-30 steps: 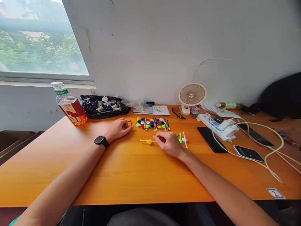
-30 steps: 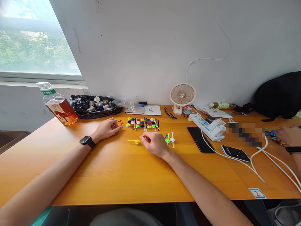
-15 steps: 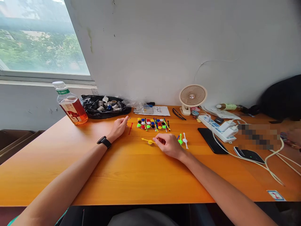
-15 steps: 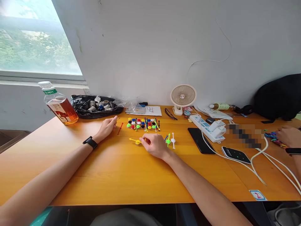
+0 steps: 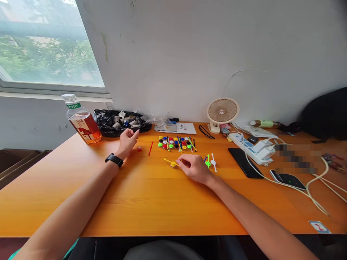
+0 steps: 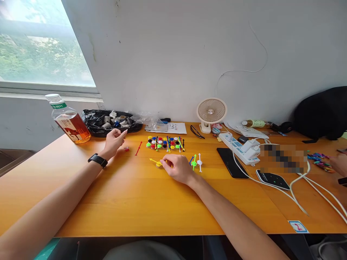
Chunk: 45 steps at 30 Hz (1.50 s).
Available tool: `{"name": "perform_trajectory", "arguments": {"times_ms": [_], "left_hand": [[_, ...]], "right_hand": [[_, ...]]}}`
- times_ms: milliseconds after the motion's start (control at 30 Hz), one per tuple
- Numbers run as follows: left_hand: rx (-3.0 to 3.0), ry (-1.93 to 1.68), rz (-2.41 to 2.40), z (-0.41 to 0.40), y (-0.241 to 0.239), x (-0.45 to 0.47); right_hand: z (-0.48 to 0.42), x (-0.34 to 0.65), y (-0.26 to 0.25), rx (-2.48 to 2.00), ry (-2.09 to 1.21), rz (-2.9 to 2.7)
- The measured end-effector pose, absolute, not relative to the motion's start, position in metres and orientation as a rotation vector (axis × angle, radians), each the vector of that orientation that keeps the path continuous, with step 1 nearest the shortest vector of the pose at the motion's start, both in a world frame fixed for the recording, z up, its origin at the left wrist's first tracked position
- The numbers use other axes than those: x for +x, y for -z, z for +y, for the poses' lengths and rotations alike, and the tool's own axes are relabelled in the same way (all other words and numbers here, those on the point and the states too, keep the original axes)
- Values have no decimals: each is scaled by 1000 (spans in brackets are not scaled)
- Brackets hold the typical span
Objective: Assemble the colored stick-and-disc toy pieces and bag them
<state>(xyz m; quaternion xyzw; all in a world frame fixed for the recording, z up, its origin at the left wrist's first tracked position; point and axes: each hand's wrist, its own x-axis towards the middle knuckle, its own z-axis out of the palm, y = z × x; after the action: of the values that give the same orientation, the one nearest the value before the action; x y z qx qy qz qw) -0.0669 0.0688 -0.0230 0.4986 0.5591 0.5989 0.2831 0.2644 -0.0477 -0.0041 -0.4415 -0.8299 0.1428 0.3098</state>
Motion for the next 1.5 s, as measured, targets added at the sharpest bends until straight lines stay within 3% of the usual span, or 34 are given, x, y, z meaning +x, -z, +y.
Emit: {"name": "perform_trajectory", "arguments": {"times_ms": [267,767,1267,1400,1500], "left_hand": [[1789,-1147,1971,63,29,-66],[2281,-805,1921,49,19,-63],[2092,-1227,1853,57,29,-59],[1986,-1426,1790,49,18,-51],[1912,-1326,1521,37,8,-34]], "right_hand": [[-53,264,-2,-787,-405,-2502],[-39,279,-2,-1523,323,-2401],[-40,279,-2,-1474,316,-2335],[-43,277,-4,-1275,165,-2393],[-50,271,-4,-1122,-35,-2503]]}}
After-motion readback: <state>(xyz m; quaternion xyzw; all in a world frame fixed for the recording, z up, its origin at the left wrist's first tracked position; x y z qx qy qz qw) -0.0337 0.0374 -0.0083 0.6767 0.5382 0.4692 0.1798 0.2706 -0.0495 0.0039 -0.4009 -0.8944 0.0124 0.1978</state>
